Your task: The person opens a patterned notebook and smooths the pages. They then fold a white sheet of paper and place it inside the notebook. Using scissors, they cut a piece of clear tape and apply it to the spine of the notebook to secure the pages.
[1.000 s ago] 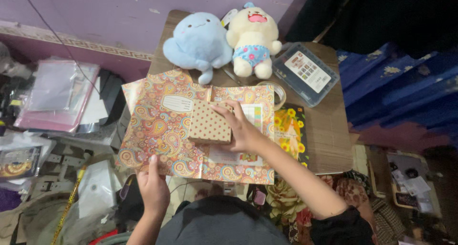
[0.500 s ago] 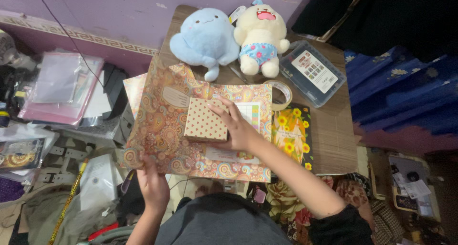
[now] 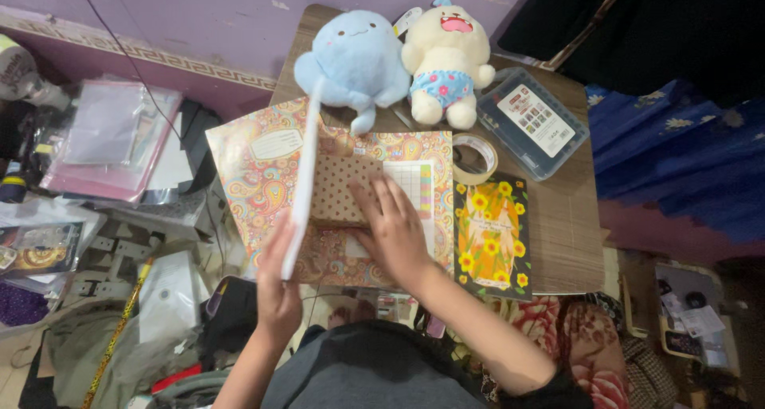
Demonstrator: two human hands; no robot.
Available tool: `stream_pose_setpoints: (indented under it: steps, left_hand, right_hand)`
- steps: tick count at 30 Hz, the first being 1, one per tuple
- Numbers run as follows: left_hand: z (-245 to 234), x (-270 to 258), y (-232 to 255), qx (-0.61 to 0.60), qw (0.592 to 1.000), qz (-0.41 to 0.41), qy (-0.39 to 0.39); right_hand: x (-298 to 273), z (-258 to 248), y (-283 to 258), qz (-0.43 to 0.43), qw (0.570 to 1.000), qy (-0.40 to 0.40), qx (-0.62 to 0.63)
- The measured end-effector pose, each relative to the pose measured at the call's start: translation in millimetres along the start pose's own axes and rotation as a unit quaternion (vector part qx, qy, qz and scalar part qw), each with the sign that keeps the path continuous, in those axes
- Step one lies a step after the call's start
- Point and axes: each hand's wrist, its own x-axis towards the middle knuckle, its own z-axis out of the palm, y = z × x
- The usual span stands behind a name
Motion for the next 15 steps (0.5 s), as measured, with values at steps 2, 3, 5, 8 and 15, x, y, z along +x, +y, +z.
stream_pose_setpoints:
  steps: [2,3,5,8,15]
  left_hand:
    - [2,10,7,0.099,0.991,0.061,-0.060]
    - [2,16,9,0.139,0.982,0.097,-0.087]
    - [4,23,13,0.213,0.952,0.168,-0.140]
    - [10,27,18,0.231,0.940,0.187,-0.169]
    - [9,33,18,0.259,0.917,0.222,-0.205]
  right_hand:
    - [-2,2,0,0.007,1.000,-0.005,0.019]
    - [-3,2,2,0.000,1.000,-0.006,0.015]
    - [-7,4,5,-0.012,1.000,-0.008,-0.013]
    - [-9,8,11,-0.028,0.998,-0.009,-0.049]
    - [-13,18,24,-0.010,0.999,-0.021,0.044]
